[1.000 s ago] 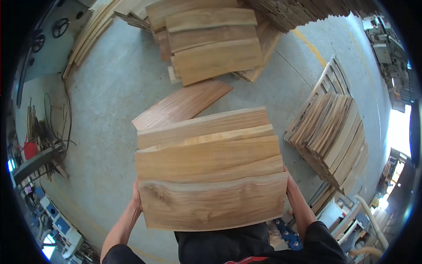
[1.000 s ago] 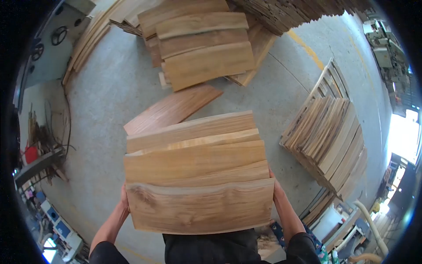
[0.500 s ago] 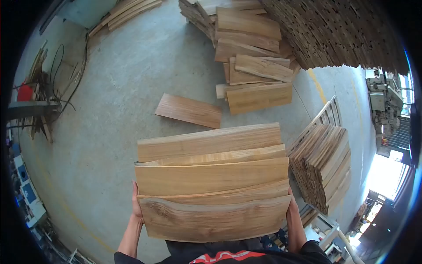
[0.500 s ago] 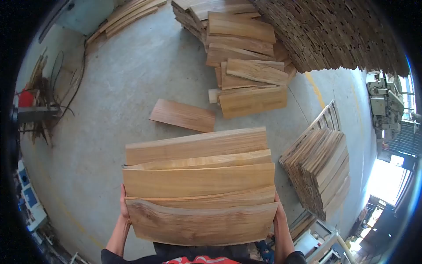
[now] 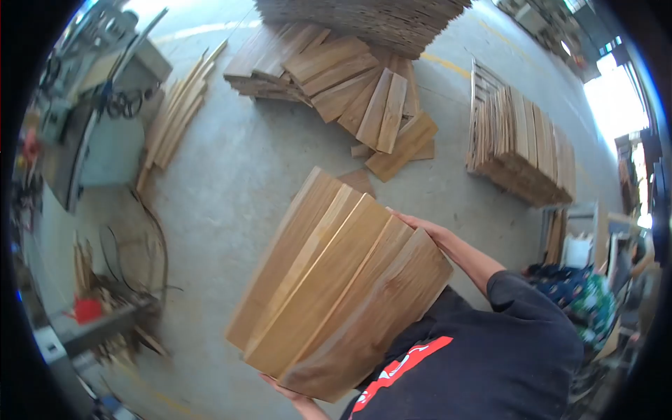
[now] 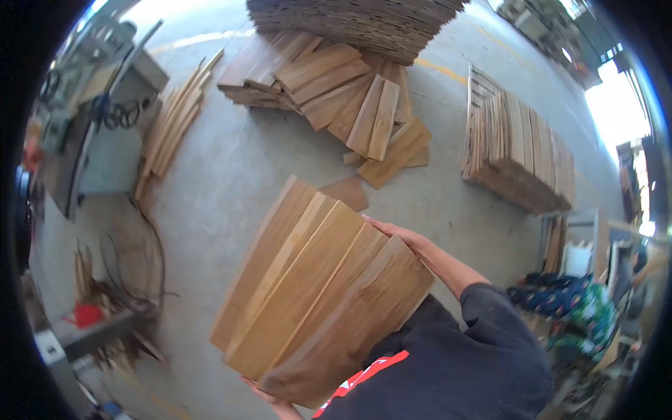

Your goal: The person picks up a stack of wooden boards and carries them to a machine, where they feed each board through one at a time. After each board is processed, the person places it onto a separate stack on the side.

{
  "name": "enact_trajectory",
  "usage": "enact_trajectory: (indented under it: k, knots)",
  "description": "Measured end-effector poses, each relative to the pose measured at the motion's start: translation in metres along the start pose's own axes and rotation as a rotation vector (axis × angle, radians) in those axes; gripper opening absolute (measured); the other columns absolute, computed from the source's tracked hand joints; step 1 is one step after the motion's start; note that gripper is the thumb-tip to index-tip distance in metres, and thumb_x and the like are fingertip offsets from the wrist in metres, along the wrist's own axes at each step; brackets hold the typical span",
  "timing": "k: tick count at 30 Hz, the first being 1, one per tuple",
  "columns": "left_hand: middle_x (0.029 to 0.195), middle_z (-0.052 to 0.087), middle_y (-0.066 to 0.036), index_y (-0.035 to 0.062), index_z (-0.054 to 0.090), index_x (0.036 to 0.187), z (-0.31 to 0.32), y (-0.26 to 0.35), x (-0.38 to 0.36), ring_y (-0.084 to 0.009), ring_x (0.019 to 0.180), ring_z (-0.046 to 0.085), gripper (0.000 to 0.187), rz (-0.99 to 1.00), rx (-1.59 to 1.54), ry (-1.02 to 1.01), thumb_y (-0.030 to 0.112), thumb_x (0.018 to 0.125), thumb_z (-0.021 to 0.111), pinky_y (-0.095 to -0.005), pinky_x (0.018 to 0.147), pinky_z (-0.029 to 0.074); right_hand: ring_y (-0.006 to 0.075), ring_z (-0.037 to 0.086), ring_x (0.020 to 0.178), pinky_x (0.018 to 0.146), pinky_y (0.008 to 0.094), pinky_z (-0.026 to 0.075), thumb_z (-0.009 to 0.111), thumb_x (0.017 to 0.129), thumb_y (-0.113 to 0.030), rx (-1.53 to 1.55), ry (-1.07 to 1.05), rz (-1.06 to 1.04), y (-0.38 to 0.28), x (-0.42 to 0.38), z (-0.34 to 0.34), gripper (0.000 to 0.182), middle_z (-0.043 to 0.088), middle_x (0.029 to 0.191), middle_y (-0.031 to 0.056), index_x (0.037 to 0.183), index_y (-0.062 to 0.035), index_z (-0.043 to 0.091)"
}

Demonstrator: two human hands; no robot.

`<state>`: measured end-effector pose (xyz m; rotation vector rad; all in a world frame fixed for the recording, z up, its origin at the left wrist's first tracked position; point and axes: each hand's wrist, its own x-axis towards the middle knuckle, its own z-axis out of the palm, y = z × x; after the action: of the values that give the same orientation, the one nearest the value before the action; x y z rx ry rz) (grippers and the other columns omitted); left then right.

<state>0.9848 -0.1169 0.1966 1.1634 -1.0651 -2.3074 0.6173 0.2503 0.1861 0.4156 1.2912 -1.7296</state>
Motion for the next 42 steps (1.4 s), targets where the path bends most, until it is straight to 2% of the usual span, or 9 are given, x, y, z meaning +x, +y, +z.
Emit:
enact_trajectory:
  k: [6,11,13,16,23,27,31,35,42]
  knots:
    - [0.167,0.029,-0.009,0.0124,0.026,0.162,0.017,0.091,0.031,-0.0341,0.150,0.032,0.075,0.062,0.105,0.182,0.064,0.107,0.024,-0.0536,0.123,0.027,0.0174,0.039,0.147,0.121,0.0339,0.033,0.044,0.109,-0.052,0.200,-0.159,0.353,-0.070,0.046,0.088,0.068,0.044,0.160,0.0048,0.157,-0.0045,0.041]
    - [0.161,0.039,-0.008,0.0154,0.034,0.159,0.067,0.134,0.105,-0.0316,0.146,0.038,0.070,0.247,-0.120,-0.138,0.062,0.108,0.030,-0.0510,0.121,0.031,0.0175,0.043,0.143,0.119,0.0348,0.034,0.044,0.107,-0.056,-0.381,-0.362,-0.387,-0.130,0.194,0.129,0.071,0.046,0.158,0.0055,0.158,-0.0068,0.040]
    - [0.161,0.040,-0.007,0.0159,0.036,0.159,0.056,0.138,0.140,-0.0312,0.144,0.041,0.069,0.274,-0.175,-0.160,0.062,0.108,0.030,-0.0501,0.120,0.034,0.0177,0.042,0.144,0.120,0.0343,0.034,0.042,0.108,-0.056,-0.397,-0.361,-0.446,-0.178,0.210,0.158,0.072,0.045,0.158,0.0057,0.159,-0.0060,0.037]
    - [0.157,0.044,-0.009,0.0141,0.037,0.158,0.120,0.168,0.181,-0.0310,0.140,0.046,0.081,0.288,-0.179,0.070,0.073,0.102,0.030,-0.0484,0.116,0.039,0.0178,0.039,0.146,0.121,0.0337,0.032,0.039,0.110,-0.054,-0.130,-0.396,-0.156,-0.231,0.244,0.185,0.071,0.043,0.160,0.0054,0.161,-0.0049,0.033]
    - [0.158,0.044,-0.013,0.0100,0.037,0.158,0.110,0.212,0.346,-0.0339,0.139,0.047,0.100,0.096,-0.307,-0.083,0.086,0.093,0.033,-0.0485,0.117,0.039,0.0192,0.042,0.143,0.118,0.0353,0.035,0.039,0.109,-0.054,-0.313,-0.774,-0.616,-0.570,0.334,0.386,0.070,0.045,0.157,0.0068,0.159,-0.0047,0.035]
    - [0.157,0.044,-0.016,0.0075,0.038,0.157,0.128,0.258,0.468,-0.0330,0.138,0.048,0.104,0.044,-0.223,-0.091,0.088,0.091,0.031,-0.0483,0.113,0.042,0.0200,0.044,0.141,0.117,0.0362,0.037,0.039,0.109,-0.055,-0.287,-0.817,-0.695,-0.649,0.398,0.457,0.070,0.047,0.156,0.0076,0.158,-0.0046,0.036]
    - [0.156,0.044,-0.016,0.0033,0.038,0.156,0.156,0.329,0.578,-0.0308,0.139,0.048,0.110,-0.043,-0.128,-0.433,0.090,0.089,0.031,-0.0468,0.111,0.044,0.0208,0.046,0.139,0.115,0.0371,0.039,0.039,0.109,-0.055,-0.145,-0.625,-0.579,-0.602,0.449,0.422,0.069,0.048,0.154,0.0084,0.156,-0.0045,0.038]
    - [0.156,0.045,-0.016,0.0001,0.039,0.154,0.229,0.385,0.658,-0.0285,0.140,0.046,0.114,0.087,-0.074,-0.434,0.092,0.086,0.034,-0.0444,0.112,0.043,0.0216,0.047,0.137,0.113,0.0380,0.041,0.039,0.109,-0.055,0.179,-0.309,-0.360,-0.478,0.458,0.341,0.069,0.050,0.152,0.0092,0.155,-0.0044,0.039]
    - [0.145,0.052,-0.014,0.0004,0.041,0.150,0.395,0.468,0.794,-0.0239,0.135,0.050,0.101,0.322,0.300,-0.660,0.075,0.085,0.062,-0.0402,0.111,0.043,0.0230,0.051,0.134,0.110,0.0396,0.044,0.039,0.108,-0.056,0.369,-0.180,-0.390,-0.527,0.541,0.334,0.069,0.052,0.149,0.0106,0.153,-0.0042,0.041]
